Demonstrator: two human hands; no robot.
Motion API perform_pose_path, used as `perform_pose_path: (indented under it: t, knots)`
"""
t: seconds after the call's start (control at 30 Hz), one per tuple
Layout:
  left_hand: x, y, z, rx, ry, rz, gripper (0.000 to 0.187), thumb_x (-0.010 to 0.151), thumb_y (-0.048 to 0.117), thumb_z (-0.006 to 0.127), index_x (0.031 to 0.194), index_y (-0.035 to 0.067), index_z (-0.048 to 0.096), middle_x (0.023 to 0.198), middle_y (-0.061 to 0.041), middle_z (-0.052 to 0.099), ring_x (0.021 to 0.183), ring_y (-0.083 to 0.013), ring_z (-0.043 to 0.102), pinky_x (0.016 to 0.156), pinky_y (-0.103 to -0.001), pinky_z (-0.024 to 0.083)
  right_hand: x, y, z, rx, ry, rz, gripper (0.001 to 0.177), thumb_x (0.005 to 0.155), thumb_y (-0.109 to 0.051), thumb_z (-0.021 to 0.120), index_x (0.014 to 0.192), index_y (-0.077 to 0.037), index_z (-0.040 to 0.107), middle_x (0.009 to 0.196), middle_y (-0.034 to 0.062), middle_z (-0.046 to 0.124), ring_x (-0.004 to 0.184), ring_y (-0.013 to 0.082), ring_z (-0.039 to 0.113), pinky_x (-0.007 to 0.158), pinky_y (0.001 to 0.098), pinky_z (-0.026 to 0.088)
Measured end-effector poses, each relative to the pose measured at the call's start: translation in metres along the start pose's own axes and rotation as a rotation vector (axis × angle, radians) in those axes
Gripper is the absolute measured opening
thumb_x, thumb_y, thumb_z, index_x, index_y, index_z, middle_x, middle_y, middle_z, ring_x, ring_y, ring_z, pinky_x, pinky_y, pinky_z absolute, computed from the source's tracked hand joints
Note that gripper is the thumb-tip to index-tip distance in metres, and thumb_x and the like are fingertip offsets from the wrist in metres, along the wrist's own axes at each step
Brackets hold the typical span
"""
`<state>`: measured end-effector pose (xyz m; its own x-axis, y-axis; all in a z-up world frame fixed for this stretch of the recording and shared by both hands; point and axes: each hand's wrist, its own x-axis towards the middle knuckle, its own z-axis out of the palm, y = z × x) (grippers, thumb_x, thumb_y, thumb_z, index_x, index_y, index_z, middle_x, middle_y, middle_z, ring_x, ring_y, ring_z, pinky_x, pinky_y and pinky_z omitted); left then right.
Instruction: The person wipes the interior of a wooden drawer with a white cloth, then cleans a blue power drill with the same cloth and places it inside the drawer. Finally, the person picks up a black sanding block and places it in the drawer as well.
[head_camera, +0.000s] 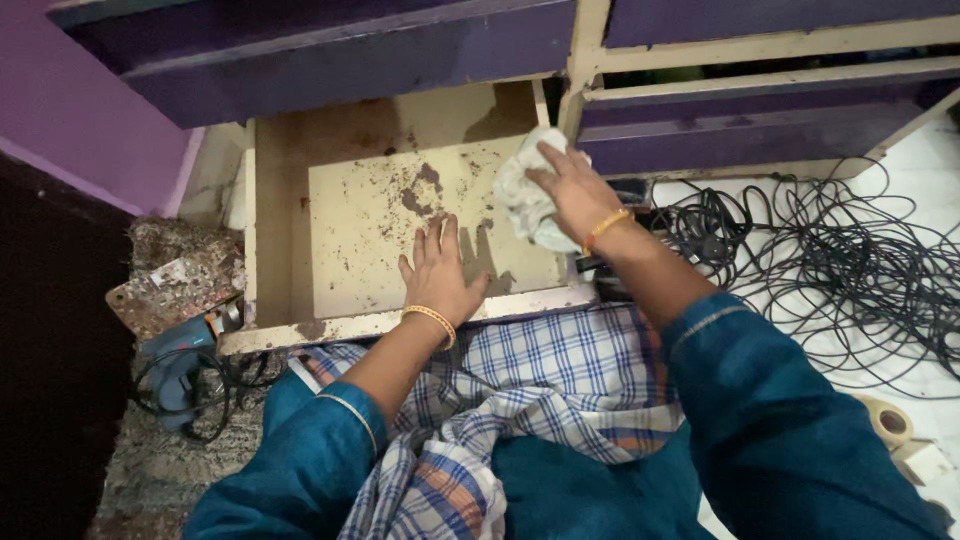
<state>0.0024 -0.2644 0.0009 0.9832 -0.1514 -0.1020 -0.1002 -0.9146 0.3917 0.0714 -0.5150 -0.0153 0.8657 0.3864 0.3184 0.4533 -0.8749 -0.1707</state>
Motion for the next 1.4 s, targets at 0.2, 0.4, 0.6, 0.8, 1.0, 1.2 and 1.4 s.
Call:
perform_pose_path:
  t: [0.2, 0.4, 0.6, 0.8, 1.0, 1.2, 1.4]
  knots:
    - [0.000, 0.000, 0.001, 0.045, -0.031, -0.012, 0.104, 0.078, 0.041, 0.079, 0.159, 0.012, 0.019, 0.166, -0.017, 0.018, 0.153, -0.0403, 0.016, 0.118, -0.069, 0.017, 0.064, 0.026, 0.035, -0.153, 0.005, 0.101, 0.042, 0.092, -0.009, 0.055, 0.133, -0.012, 0.067, 0.159, 0.0175, 0.040, 0.141, 0.0470, 0.039, 0.108, 0.0518, 0.043]
    - [-0.001, 0.002, -0.003, 0.039, -0.040, -0.015, 0.107, 0.076, 0.039, 0.080, 0.159, 0.011, 0.018, 0.166, -0.017, 0.017, 0.153, -0.0398, 0.016, 0.118, -0.067, 0.017, 0.089, 0.032, 0.045, -0.167, -0.040, 0.178, 0.042, 0.096, -0.008, 0.052, 0.136, -0.011, 0.065, 0.158, 0.0191, 0.039, 0.143, 0.0502, 0.036, 0.110, 0.0532, 0.041]
    - [-0.004, 0.002, -0.004, -0.004, 0.008, 0.009, 0.106, 0.076, 0.039, 0.082, 0.158, 0.011, 0.020, 0.165, -0.018, 0.018, 0.151, -0.0396, 0.019, 0.118, -0.065, 0.019, 0.068, 0.040, 0.041, -0.091, -0.053, 0.100, 0.061, 0.075, -0.003, 0.058, 0.136, -0.007, 0.062, 0.156, 0.0250, 0.034, 0.133, 0.0557, 0.037, 0.110, 0.0505, 0.038]
    - [-0.007, -0.003, 0.000, -0.082, 0.101, 0.055, 0.104, 0.073, 0.035, 0.083, 0.156, 0.011, 0.025, 0.162, -0.018, 0.024, 0.149, -0.0381, 0.025, 0.116, -0.064, 0.023, 0.020, 0.010, 0.013, -0.019, -0.082, 0.085, 0.077, 0.064, -0.005, 0.080, 0.138, -0.012, 0.062, 0.158, 0.0225, 0.037, 0.136, 0.0520, 0.042, 0.112, 0.0479, 0.042]
    - [-0.006, -0.015, 0.007, -0.171, 0.187, 0.127, 0.096, 0.075, 0.029, 0.080, 0.155, 0.011, 0.030, 0.159, -0.020, 0.029, 0.147, -0.0401, 0.030, 0.118, -0.061, 0.026, -0.019, -0.032, -0.029, 0.015, -0.183, 0.086, 0.072, 0.063, -0.011, 0.085, 0.132, -0.014, 0.066, 0.156, 0.0217, 0.038, 0.124, 0.0532, 0.049, 0.106, 0.0507, 0.045]
    - [-0.013, -0.034, 0.005, -0.120, 0.267, 0.202, 0.093, 0.075, 0.026, 0.077, 0.155, 0.011, 0.031, 0.159, -0.023, 0.028, 0.148, -0.0426, 0.027, 0.115, -0.067, 0.022, -0.036, -0.042, -0.029, -0.073, -0.248, 0.035, 0.047, 0.079, -0.003, 0.071, 0.123, -0.020, 0.076, 0.156, 0.0200, 0.047, 0.113, 0.0506, 0.058, 0.101, 0.0471, 0.052]
    - [-0.031, -0.080, -0.026, 0.061, 0.326, 0.203, 0.091, 0.077, 0.033, 0.074, 0.155, 0.012, 0.034, 0.161, -0.023, 0.027, 0.149, -0.0432, 0.023, 0.116, -0.070, 0.017, -0.014, -0.061, -0.051, -0.260, -0.663, 0.019, 0.050, 0.075, -0.006, 0.077, 0.123, -0.018, 0.073, 0.138, 0.0177, 0.060, 0.112, 0.0423, 0.065, 0.096, 0.0448, 0.055]
